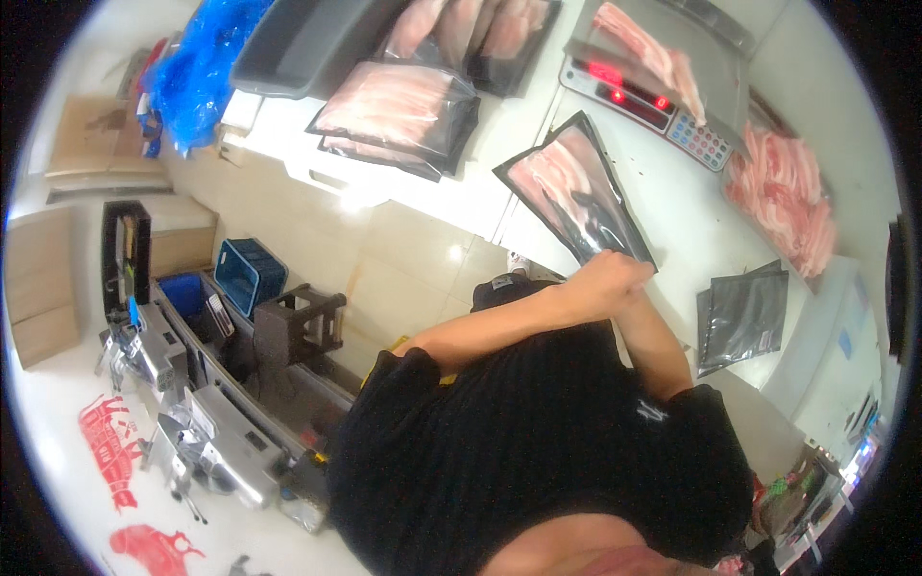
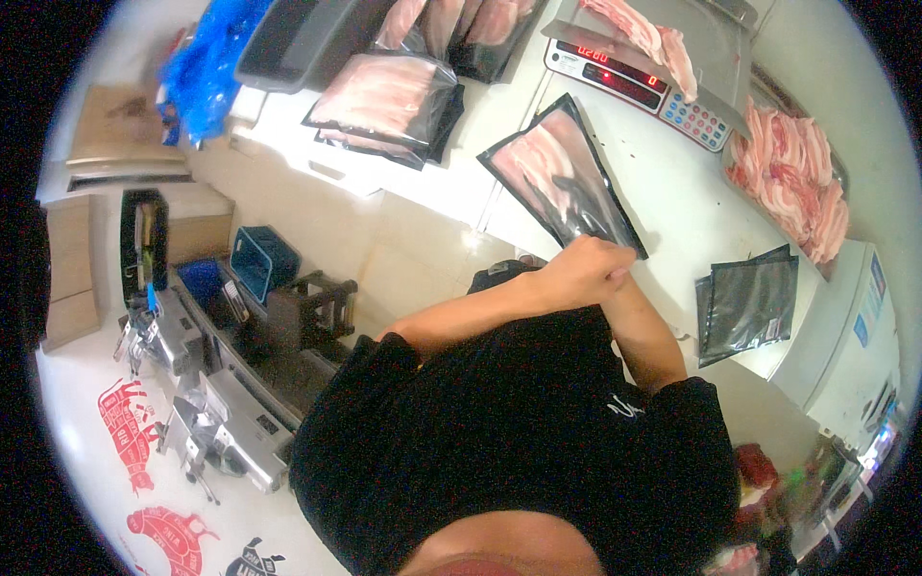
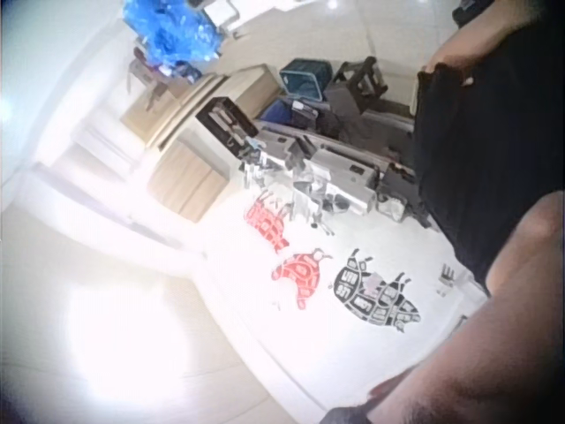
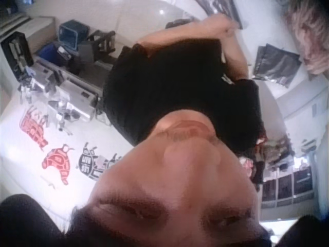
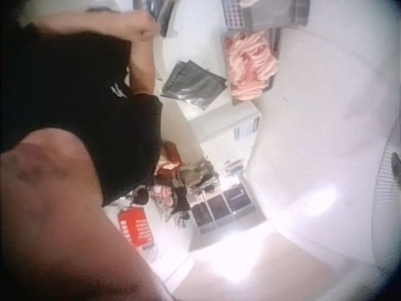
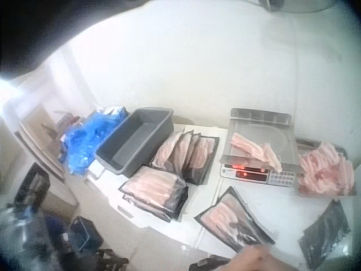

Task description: The person weighs portions of sliced meat on a digital scale and places them into plastic bags by hand.

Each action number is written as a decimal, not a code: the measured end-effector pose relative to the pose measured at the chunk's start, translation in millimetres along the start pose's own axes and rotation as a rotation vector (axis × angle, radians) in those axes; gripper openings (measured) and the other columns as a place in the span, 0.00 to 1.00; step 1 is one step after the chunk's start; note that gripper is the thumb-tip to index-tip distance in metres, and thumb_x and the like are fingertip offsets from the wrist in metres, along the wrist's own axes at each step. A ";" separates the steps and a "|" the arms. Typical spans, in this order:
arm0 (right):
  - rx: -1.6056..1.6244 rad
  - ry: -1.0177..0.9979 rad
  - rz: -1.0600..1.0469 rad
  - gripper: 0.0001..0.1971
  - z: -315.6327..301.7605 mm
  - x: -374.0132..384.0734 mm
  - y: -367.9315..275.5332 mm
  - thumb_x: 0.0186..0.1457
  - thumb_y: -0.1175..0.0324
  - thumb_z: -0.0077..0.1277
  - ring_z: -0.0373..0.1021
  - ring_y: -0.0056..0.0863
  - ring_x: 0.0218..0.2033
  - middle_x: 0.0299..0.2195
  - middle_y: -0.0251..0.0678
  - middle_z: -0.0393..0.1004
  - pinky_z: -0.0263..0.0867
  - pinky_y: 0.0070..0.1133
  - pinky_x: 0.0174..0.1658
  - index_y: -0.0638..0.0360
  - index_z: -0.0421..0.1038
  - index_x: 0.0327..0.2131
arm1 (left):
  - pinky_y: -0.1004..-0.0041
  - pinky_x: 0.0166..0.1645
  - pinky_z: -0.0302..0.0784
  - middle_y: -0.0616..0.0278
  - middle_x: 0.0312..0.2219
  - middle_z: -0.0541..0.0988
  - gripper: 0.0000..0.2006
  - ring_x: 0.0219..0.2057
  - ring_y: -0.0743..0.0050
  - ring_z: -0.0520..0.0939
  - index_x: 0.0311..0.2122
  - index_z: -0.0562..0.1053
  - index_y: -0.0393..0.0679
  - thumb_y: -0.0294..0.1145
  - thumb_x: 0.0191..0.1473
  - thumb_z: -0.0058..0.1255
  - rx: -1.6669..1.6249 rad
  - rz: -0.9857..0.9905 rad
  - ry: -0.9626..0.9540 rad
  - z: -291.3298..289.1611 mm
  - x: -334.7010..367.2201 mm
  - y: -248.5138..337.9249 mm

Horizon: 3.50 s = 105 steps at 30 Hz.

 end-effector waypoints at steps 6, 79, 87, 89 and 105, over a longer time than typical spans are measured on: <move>-0.025 0.102 0.006 0.30 8.1 4.0 1.8 0.69 0.58 0.47 0.58 0.35 0.68 0.68 0.42 0.60 0.60 0.31 0.66 0.62 0.58 0.68 | 0.50 0.33 0.74 0.44 0.24 0.76 0.04 0.29 0.34 0.79 0.27 0.69 0.37 0.23 0.49 0.52 -0.120 0.052 -0.145 -11.4 -3.7 -12.6; -0.989 0.610 -0.436 0.15 -103.9 102.6 -288.3 0.61 0.66 0.58 0.74 0.22 0.35 0.36 0.34 0.80 0.69 0.20 0.40 0.61 0.77 0.49 | 0.52 0.61 0.66 0.47 0.54 0.75 0.15 0.58 0.43 0.72 0.49 0.80 0.37 0.32 0.63 0.50 0.356 -0.041 0.393 -171.1 -10.3 -146.8; -1.373 0.395 -0.053 0.17 -138.3 211.1 -292.9 0.52 0.63 0.65 0.71 0.22 0.26 0.27 0.32 0.76 0.64 0.22 0.31 0.63 0.79 0.41 | 0.56 0.60 0.69 0.49 0.53 0.76 0.15 0.56 0.45 0.74 0.48 0.80 0.38 0.34 0.59 0.57 0.221 -0.008 0.519 -165.7 -18.5 -147.0; -1.360 0.327 -0.037 0.17 -145.7 215.9 -292.4 0.50 0.62 0.67 0.70 0.23 0.24 0.24 0.32 0.75 0.63 0.22 0.29 0.64 0.79 0.40 | 0.57 0.59 0.70 0.49 0.51 0.77 0.14 0.55 0.46 0.74 0.47 0.80 0.38 0.33 0.58 0.59 0.190 -0.014 0.551 -166.2 -19.4 -147.2; -0.307 0.045 -0.735 0.16 -105.9 -8.3 -276.8 0.60 0.72 0.61 0.76 0.19 0.41 0.41 0.33 0.81 0.74 0.21 0.45 0.65 0.77 0.50 | 0.67 0.54 0.75 0.56 0.44 0.82 0.13 0.49 0.64 0.80 0.48 0.79 0.34 0.24 0.59 0.59 -0.252 -0.062 0.622 -83.8 36.8 -28.8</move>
Point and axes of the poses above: each hand's wrist, its own x-axis towards the middle knuckle, its own z-axis out of the palm, y = z × x, the point moved 5 cm from there along x, towards the middle knuckle
